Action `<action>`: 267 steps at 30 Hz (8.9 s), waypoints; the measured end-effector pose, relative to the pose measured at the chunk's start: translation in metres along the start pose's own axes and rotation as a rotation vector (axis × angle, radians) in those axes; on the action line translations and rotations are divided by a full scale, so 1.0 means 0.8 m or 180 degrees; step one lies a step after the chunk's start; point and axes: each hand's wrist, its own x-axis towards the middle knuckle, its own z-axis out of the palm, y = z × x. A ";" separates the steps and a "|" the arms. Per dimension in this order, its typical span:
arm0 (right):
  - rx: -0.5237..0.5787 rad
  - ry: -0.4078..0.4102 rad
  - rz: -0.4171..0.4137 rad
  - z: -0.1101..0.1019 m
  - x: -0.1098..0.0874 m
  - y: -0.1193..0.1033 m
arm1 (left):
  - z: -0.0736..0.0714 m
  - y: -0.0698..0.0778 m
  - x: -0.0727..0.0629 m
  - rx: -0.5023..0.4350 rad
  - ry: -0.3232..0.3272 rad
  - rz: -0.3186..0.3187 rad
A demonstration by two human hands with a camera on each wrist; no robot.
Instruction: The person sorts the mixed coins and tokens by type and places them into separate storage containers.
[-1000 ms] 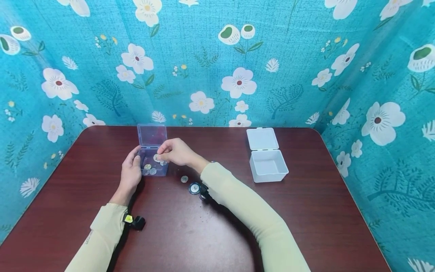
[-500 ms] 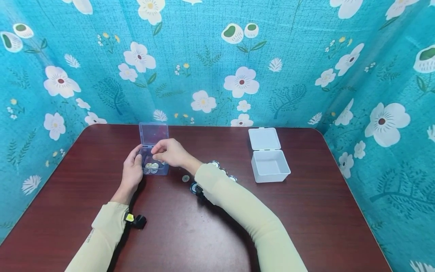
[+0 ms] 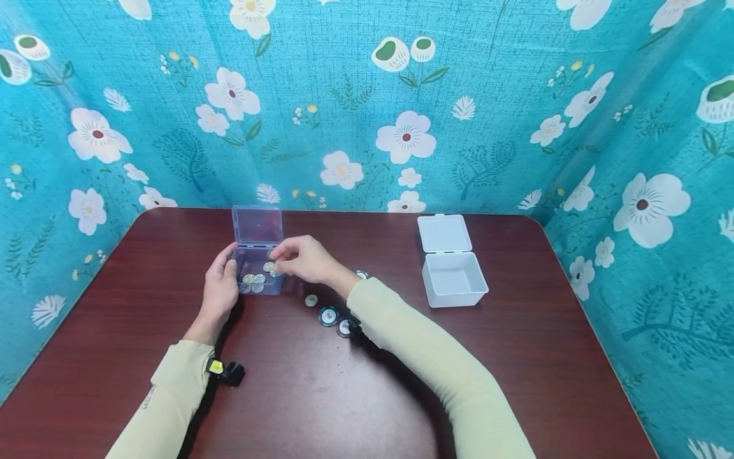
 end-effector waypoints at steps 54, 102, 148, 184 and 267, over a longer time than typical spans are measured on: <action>-0.1693 -0.0287 -0.0210 -0.021 -0.076 0.049 | 0.002 -0.002 -0.001 0.0129 -0.0042 -0.0021; -0.1791 -0.0545 0.0241 -0.018 -0.058 0.041 | 0.003 0.000 -0.001 0.0034 -0.0017 -0.0055; -0.1707 -0.1111 0.0075 -0.035 -0.030 0.045 | 0.005 0.002 -0.001 -0.0090 -0.0059 -0.0047; -0.2056 -0.0918 -0.0556 0.074 -0.074 0.008 | 0.003 0.001 -0.001 -0.0061 -0.0004 0.0012; -0.3895 -0.0984 -0.0867 0.102 -0.054 -0.018 | 0.002 0.000 0.004 0.0108 0.0030 0.0011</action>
